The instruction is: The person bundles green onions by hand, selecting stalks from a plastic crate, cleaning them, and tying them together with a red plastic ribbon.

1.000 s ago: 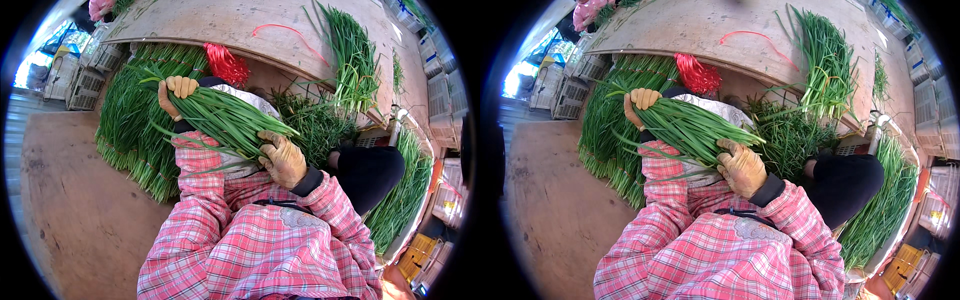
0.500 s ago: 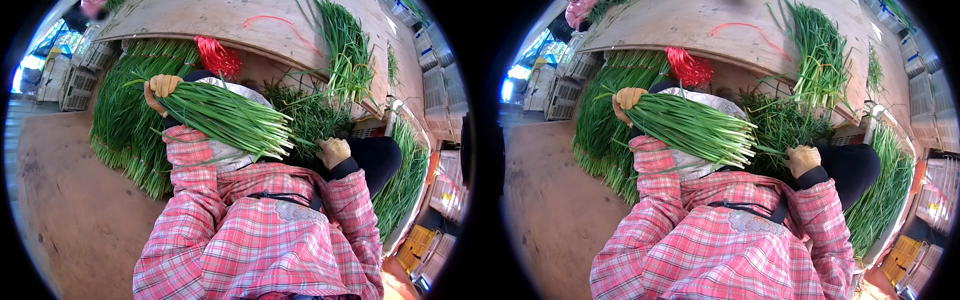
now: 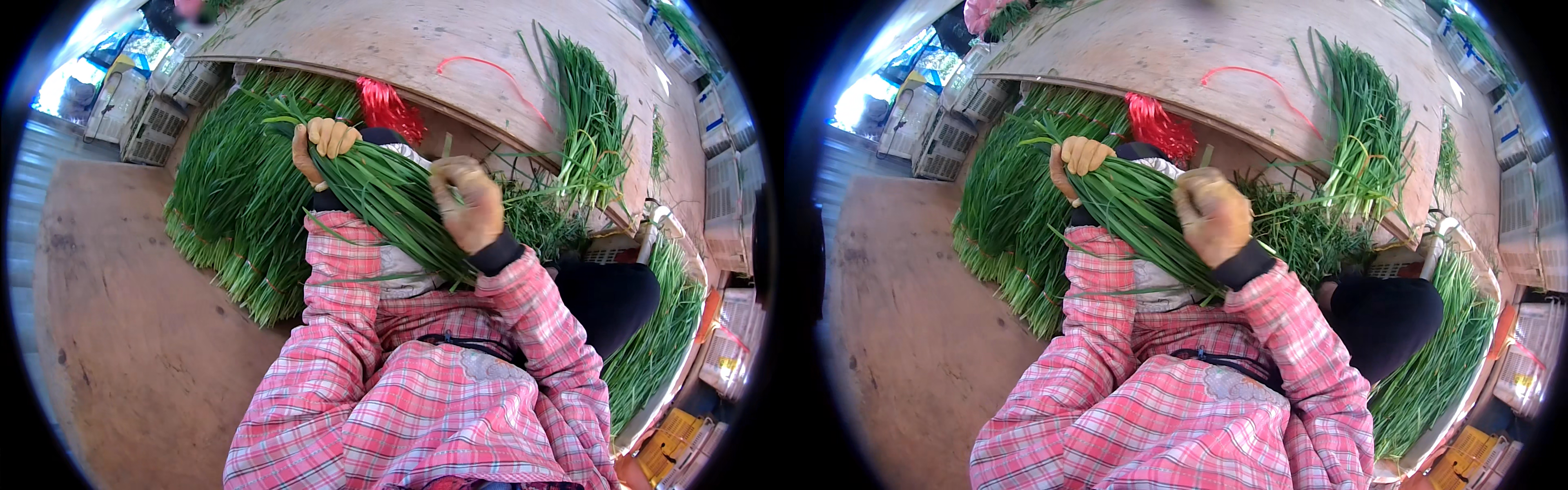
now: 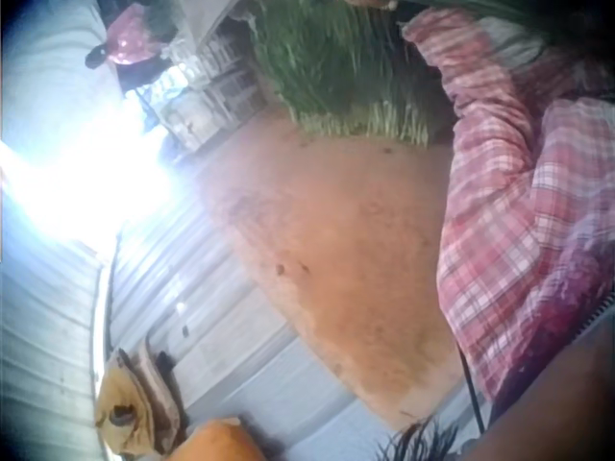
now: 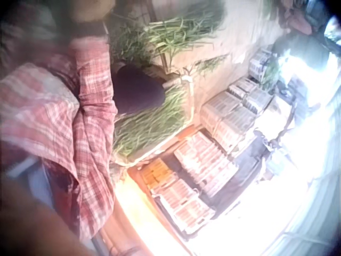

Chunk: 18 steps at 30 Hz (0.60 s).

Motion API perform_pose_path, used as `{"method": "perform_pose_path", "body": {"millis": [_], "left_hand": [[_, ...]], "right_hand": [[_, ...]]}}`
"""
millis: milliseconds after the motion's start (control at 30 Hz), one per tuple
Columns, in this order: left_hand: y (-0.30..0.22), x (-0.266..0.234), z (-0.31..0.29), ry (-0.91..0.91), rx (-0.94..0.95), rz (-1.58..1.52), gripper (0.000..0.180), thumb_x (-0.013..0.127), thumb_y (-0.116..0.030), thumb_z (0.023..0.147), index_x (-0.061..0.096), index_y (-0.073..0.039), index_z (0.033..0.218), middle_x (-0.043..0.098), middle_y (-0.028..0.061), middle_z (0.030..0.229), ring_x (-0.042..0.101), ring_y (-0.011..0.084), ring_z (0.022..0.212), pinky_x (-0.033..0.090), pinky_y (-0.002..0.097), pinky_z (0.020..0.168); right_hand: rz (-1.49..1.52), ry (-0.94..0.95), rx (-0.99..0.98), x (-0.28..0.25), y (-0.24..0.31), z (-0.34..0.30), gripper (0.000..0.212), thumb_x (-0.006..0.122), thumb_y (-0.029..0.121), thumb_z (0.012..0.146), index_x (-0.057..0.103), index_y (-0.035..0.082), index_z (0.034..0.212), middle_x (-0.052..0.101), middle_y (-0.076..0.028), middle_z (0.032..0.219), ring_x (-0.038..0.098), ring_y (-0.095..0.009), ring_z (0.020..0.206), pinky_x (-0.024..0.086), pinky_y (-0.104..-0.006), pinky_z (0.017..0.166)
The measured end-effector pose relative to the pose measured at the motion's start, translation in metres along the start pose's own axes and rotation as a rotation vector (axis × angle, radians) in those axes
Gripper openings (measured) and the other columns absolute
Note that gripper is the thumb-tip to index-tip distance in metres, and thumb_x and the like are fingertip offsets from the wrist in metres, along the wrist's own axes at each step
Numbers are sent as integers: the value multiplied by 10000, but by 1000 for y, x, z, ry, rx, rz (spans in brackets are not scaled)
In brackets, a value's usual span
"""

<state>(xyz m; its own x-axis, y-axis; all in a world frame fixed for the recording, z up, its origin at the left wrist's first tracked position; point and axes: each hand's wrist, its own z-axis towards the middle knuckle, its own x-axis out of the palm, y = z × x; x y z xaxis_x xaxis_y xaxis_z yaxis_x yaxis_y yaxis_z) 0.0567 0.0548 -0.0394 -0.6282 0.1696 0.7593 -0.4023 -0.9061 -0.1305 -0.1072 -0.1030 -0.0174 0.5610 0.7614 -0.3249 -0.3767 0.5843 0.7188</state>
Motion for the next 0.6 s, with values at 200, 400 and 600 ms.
{"method": "perform_pose_path", "body": {"millis": [200, 400, 600], "left_hand": [[-2, -3, 0, 26, -15, 14, 297, 378, -270, 928, 445, -110, 687, 472, -32, 607, 430, 82, 539, 374, 246, 592], [-3, 2, -1, -43, -57, 101, 296, 406, -275, 923, 433, -111, 678, 450, -30, 589, 420, 92, 560, 350, 249, 583], [-4, 10, -2, -112, -19, 121, 292, 425, -270, 919, 426, -114, 672, 419, -33, 560, 403, 88, 545, 332, 248, 575]], "right_hand": [[-229, 274, -58, 1, 9, 21, 343, 691, 170, 709, 595, 55, 1018, 598, -120, 1010, 586, -283, 886, 468, -375, 772], [163, 60, 51, 29, 9, 23, 131, 634, 36, 770, 580, 19, 887, 607, -93, 843, 597, -247, 776, 474, -322, 722], [261, 217, 401, 8, 16, 29, 165, 631, 100, 805, 602, 0, 933, 618, -107, 849, 597, -245, 770, 467, -315, 696]]}}
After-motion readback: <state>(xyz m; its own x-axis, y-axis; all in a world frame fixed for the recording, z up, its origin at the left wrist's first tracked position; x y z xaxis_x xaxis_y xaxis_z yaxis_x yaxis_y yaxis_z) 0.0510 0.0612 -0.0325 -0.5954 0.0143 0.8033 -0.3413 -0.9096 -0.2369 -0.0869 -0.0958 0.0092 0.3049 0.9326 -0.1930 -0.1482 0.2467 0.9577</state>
